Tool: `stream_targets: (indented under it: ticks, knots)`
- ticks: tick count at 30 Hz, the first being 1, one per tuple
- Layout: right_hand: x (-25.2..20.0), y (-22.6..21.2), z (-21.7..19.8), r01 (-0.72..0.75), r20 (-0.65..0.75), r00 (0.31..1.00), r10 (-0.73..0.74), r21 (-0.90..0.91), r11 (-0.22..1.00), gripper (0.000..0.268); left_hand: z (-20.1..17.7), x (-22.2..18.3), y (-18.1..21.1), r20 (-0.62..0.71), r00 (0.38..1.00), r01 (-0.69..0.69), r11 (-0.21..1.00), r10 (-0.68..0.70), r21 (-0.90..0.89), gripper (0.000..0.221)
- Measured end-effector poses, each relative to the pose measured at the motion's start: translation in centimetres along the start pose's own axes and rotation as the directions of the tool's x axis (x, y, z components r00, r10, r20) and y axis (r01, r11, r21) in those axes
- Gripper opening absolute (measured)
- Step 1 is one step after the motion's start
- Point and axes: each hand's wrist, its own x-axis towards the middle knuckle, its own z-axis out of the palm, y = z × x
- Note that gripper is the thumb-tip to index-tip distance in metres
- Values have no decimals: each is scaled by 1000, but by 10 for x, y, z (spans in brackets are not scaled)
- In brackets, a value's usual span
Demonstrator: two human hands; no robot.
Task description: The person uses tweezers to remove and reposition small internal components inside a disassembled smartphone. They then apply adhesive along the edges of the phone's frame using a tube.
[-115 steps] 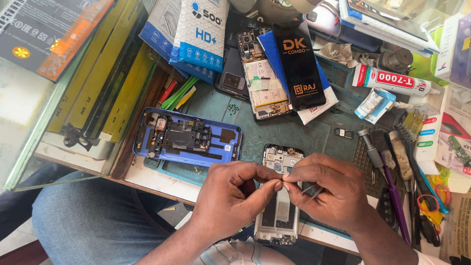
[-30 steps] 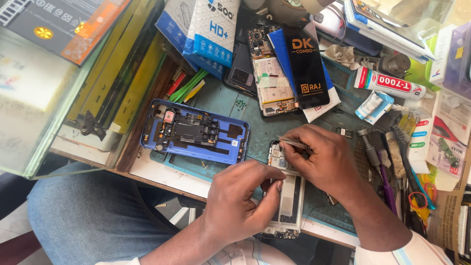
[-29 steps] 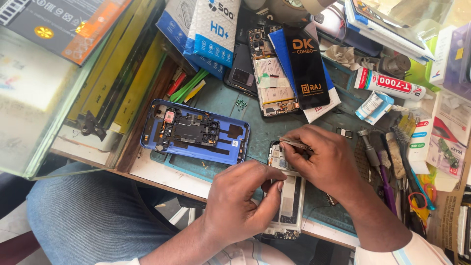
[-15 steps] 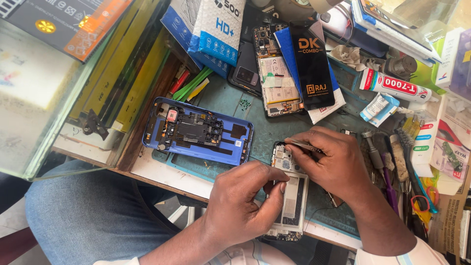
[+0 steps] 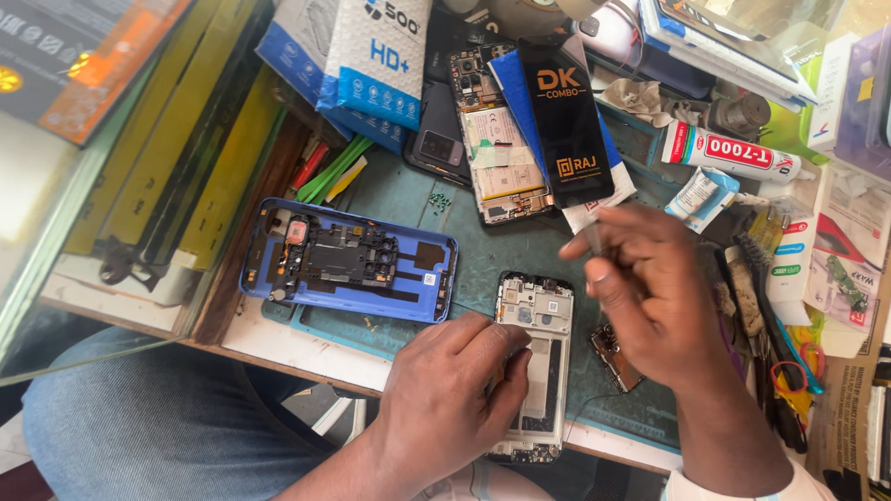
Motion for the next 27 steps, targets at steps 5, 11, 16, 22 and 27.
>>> stream_targets:
  ticks: [5, 11, 16, 22, 27]
  knots:
    - [-7, 11, -19, -33, -92, 983, 159, 763, 645, 26, 3, 3, 3, 8, 997, 76, 997, -76, 34, 22]
    - [-11, 19, -19, -13, -88, 993, 75, 560, 829, 30, 7, 9, 4, 88, 980, 168, 981, -177, 101, 41]
    - [-6, 13, -12, 56, -24, 998, -55, 26, 998, 18, 11, 12, 5, 94, 983, 140, 976, -157, 166, 46]
    - [2, -2, -4, -45, 5, 999, 46, -115, 992, 15, 12, 13, 6, 105, 984, 121, 972, -144, 200, 47]
    - [5, -5, 1, -138, 6, 990, 142, -217, 966, 14, 14, 11, 4, 99, 987, 103, 973, -125, 207, 44]
